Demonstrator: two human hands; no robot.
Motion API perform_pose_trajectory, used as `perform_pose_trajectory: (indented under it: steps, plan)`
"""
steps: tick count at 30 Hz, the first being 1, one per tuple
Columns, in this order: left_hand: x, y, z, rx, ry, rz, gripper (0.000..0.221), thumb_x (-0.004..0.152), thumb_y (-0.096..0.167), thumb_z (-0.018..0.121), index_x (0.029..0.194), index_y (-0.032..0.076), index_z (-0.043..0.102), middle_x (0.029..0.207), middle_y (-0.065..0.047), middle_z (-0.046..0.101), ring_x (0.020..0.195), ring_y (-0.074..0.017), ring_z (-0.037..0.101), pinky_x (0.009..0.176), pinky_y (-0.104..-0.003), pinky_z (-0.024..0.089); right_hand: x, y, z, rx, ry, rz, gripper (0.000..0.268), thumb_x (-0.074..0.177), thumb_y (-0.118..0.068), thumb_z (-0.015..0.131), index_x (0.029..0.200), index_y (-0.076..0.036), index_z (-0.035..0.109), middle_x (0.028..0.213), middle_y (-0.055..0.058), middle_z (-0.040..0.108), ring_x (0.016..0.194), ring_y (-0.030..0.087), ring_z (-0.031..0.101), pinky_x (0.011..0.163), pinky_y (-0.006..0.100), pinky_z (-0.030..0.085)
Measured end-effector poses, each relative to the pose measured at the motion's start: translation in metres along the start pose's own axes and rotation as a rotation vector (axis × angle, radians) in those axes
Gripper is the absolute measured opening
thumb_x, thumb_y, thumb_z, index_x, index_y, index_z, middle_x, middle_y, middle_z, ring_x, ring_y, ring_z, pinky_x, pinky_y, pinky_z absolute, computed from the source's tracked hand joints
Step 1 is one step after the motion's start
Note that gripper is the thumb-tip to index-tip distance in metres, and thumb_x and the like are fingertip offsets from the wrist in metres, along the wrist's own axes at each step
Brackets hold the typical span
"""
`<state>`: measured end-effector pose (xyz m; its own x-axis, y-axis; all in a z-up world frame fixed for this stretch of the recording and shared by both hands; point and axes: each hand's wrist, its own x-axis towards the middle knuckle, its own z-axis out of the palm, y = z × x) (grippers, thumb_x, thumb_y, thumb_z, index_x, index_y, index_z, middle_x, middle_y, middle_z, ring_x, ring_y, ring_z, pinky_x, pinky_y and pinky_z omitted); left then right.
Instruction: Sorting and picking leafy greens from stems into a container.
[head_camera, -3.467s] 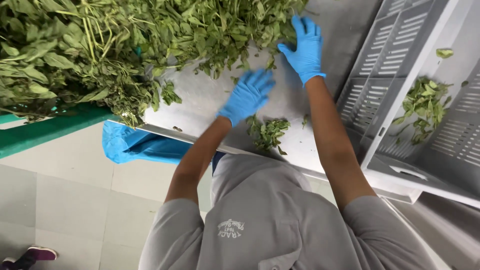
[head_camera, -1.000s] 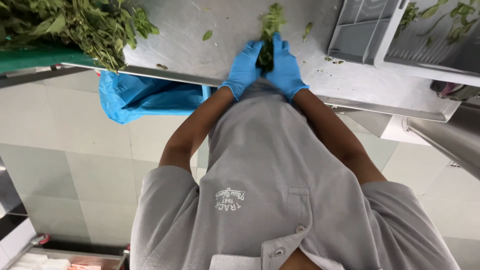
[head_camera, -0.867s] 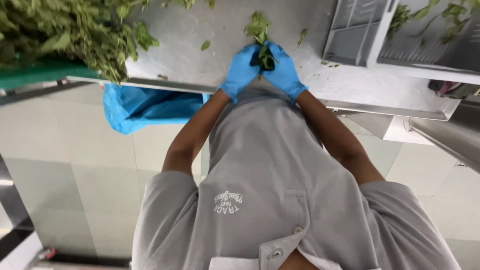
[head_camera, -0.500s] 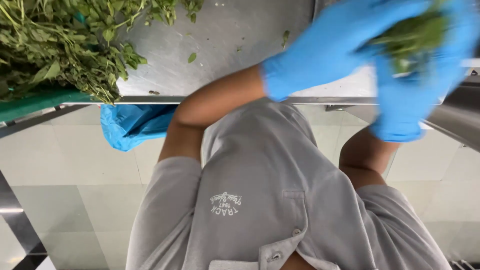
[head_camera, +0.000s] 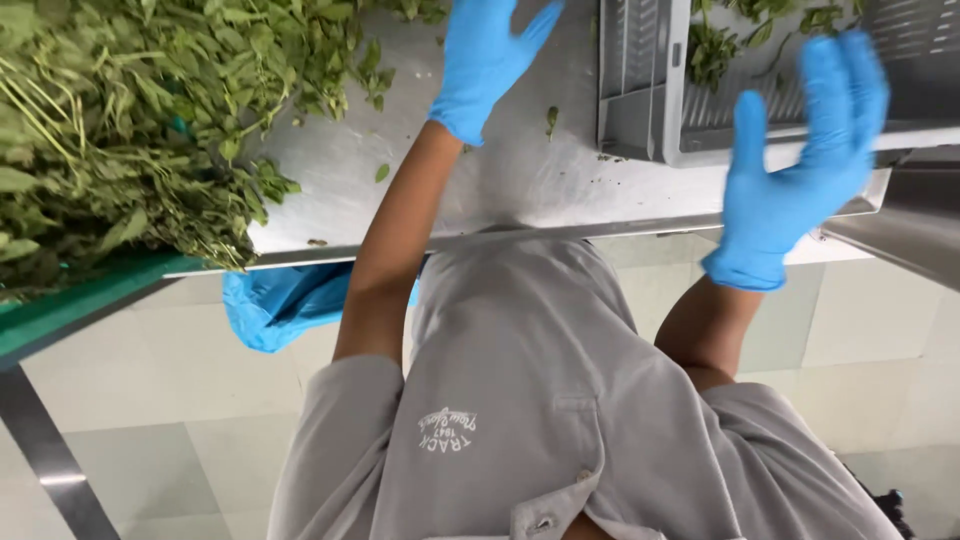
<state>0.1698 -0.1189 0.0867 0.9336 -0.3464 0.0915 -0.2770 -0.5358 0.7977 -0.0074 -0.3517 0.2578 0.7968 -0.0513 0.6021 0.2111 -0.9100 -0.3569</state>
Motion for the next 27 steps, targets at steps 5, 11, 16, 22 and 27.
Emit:
perform_pose_trajectory:
  steps: [5,11,16,22,27]
  plan:
    - [0.01,-0.117,0.102,0.438,0.039,0.182,0.071,0.093,0.04,0.078,0.15,0.009,0.049,0.151,-0.021,0.043,0.139,-0.043,0.039,0.113,-0.057,0.033,-0.015,-0.044,0.044,0.375,-0.153,0.233,0.019,0.104,0.003,0.072,0.121,-0.005,0.07,0.127,0.012,0.07,0.124,0.026,0.067,0.105,0.038,0.055]
    - [-0.036,-0.112,0.161,0.46,-0.29,0.313,0.077,0.098,0.043,0.066,0.163,0.013,0.037,0.17,-0.027,0.015,0.158,-0.0497,0.01,0.129,-0.059,0.012,-0.093,-0.004,0.178,0.285,-0.429,0.294,0.042,0.104,-0.02,0.07,0.139,0.0,0.058,0.139,0.025,0.06,0.121,0.043,0.062,0.101,0.045,0.053]
    - [-0.108,-0.087,0.132,0.502,-0.396,0.375,0.069,0.094,0.036,0.06,0.152,0.002,0.044,0.16,-0.023,0.031,0.15,-0.0443,0.023,0.123,-0.058,0.017,-0.093,0.054,0.275,0.035,-0.46,0.307,0.071,0.11,-0.039,0.064,0.156,0.007,0.035,0.162,0.032,0.032,0.149,0.048,0.032,0.122,0.049,0.033]
    - [-0.184,-0.127,0.032,0.534,-0.009,0.283,0.04,0.098,0.011,0.063,0.137,0.005,0.063,0.148,-0.017,0.055,0.138,-0.037,0.051,0.116,-0.049,0.041,-0.121,0.037,0.331,-0.08,-0.466,0.183,0.079,0.107,-0.036,0.067,0.154,0.014,0.029,0.161,0.039,0.022,0.151,0.051,0.017,0.124,0.053,0.022]
    - [-0.234,-0.123,-0.025,0.434,0.164,0.087,0.036,0.093,0.009,0.07,0.129,0.007,0.067,0.137,-0.016,0.062,0.125,-0.0387,0.059,0.107,-0.047,0.047,-0.124,0.046,0.369,0.326,-0.577,0.233,0.049,0.113,-0.028,0.066,0.156,-0.011,0.048,0.164,0.016,0.046,0.157,0.034,0.043,0.134,0.041,0.034]
